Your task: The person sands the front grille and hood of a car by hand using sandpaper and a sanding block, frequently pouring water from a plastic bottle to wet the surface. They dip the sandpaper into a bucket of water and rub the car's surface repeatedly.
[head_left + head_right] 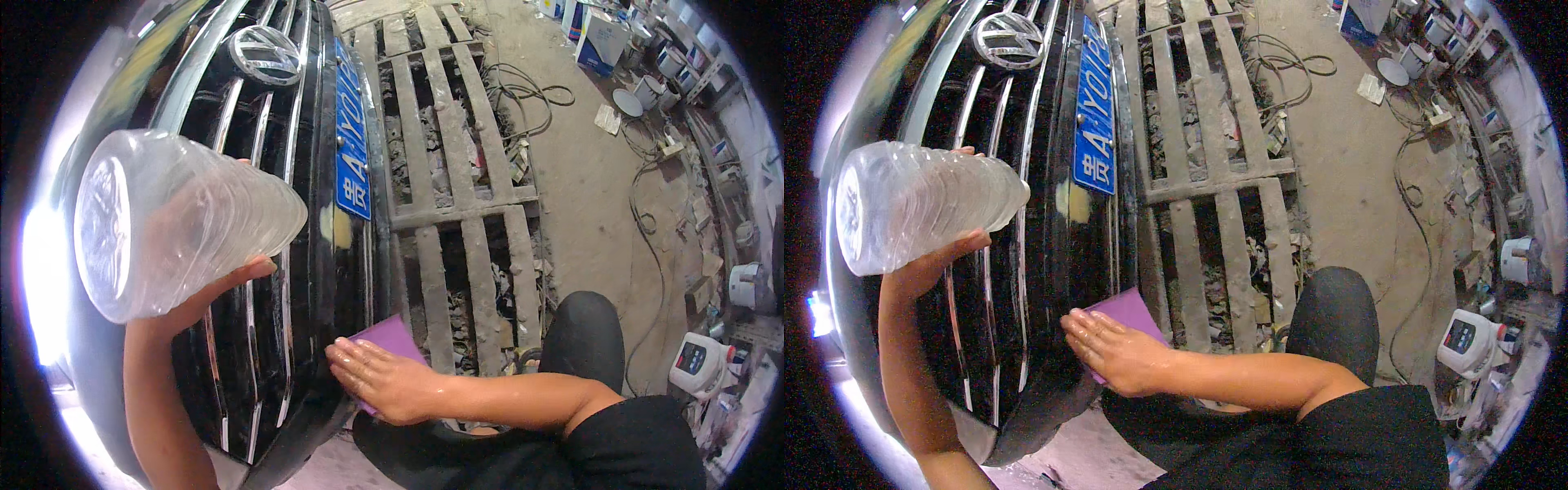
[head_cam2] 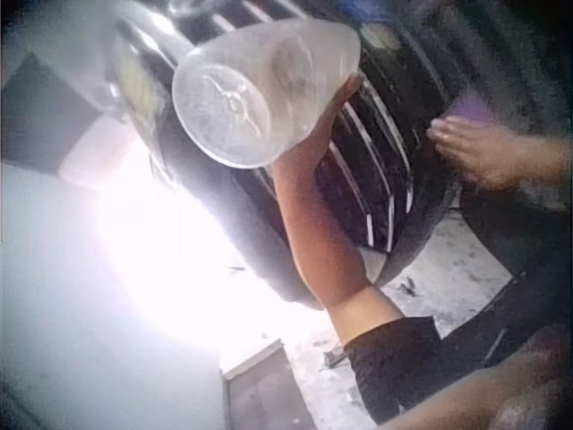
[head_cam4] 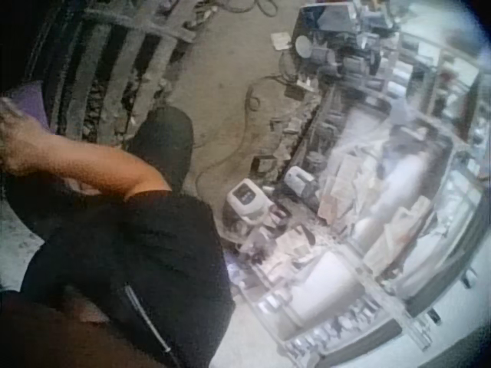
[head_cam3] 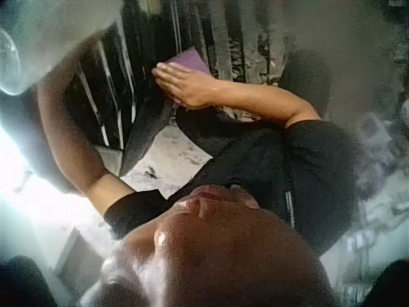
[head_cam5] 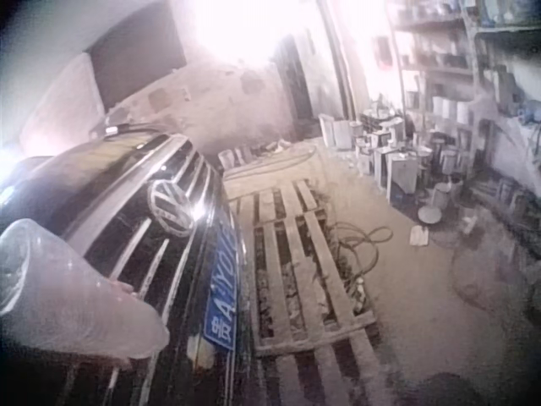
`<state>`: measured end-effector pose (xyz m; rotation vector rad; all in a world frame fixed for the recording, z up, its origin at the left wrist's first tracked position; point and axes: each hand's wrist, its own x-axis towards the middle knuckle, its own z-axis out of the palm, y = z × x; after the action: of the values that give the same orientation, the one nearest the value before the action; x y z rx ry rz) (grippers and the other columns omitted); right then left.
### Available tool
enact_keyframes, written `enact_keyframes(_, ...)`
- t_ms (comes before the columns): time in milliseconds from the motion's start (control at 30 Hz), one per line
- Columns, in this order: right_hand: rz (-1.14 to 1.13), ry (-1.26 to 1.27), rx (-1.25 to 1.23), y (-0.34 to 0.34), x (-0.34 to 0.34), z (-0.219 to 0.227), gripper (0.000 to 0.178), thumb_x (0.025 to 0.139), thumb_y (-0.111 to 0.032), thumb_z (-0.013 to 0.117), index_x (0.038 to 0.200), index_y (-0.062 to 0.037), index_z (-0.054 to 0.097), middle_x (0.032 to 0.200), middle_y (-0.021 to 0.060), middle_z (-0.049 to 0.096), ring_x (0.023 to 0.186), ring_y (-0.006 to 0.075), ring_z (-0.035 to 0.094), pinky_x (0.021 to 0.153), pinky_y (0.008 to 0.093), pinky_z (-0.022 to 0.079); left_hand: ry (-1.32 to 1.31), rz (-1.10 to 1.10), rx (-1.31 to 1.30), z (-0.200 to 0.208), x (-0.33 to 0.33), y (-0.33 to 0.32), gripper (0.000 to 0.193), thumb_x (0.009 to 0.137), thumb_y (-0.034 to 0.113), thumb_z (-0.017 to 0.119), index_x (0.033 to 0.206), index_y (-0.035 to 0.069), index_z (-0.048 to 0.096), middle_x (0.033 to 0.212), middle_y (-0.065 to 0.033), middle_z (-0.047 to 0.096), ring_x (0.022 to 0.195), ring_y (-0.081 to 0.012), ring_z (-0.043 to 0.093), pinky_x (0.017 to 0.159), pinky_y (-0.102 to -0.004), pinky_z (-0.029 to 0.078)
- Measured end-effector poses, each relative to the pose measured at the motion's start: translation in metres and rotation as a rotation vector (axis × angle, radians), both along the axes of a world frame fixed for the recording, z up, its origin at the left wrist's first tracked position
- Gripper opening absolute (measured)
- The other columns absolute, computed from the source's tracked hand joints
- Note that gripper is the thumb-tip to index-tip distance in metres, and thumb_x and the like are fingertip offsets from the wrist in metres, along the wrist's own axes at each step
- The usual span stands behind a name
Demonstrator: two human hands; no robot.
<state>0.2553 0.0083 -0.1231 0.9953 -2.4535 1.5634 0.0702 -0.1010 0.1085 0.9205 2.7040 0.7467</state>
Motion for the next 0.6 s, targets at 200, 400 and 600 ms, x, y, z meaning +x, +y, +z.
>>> enact_keyframes(200, -0.069, -0.711, -0.764, 0.07, -0.06, 0.018, 0.06, 0.082, 0.001, 0.042, 0.141, -0.0047, 0.037, 0.119, 0.0155, 0.059, 0.105, 0.025, 0.061, 0.096, 0.0365, 0.047, 0.003, 0.153, -0.066, 0.011, 0.004, -0.014, 0.08, 0.063, 0.009, 0.088, 0.133, 0.004, 0.05, 0.139, -0.0134, 0.052, 0.127, -0.0259, 0.05, 0.109, -0.0428, 0.039)
enact_keyframes(400, -0.415, -0.922, -0.72, 0.053, -0.128, 0.009, 0.048, 0.086, -0.031, 0.072, 0.116, 0.0003, 0.054, 0.106, 0.0098, 0.062, 0.093, 0.0149, 0.059, 0.084, 0.032, 0.049, -0.042, 0.092, 0.025, 0.004, -0.002, -0.004, 0.083, 0.062, 0.01, 0.089, 0.134, 0.002, 0.048, 0.135, -0.0135, 0.054, 0.125, -0.0258, 0.051, 0.109, -0.0412, 0.039)
enact_keyframes(600, -0.682, -0.885, -0.697, 0.014, -0.15, 0.009, 0.038, 0.082, -0.033, 0.076, 0.095, -0.0004, 0.061, 0.085, 0.0073, 0.065, 0.073, 0.0132, 0.059, 0.068, 0.0306, 0.05, -0.041, 0.186, -0.019, 0.014, 0.0, 0.002, 0.081, 0.06, 0.013, 0.091, 0.13, 0.001, 0.051, 0.126, -0.0127, 0.058, 0.119, -0.026, 0.055, 0.104, -0.0391, 0.043)
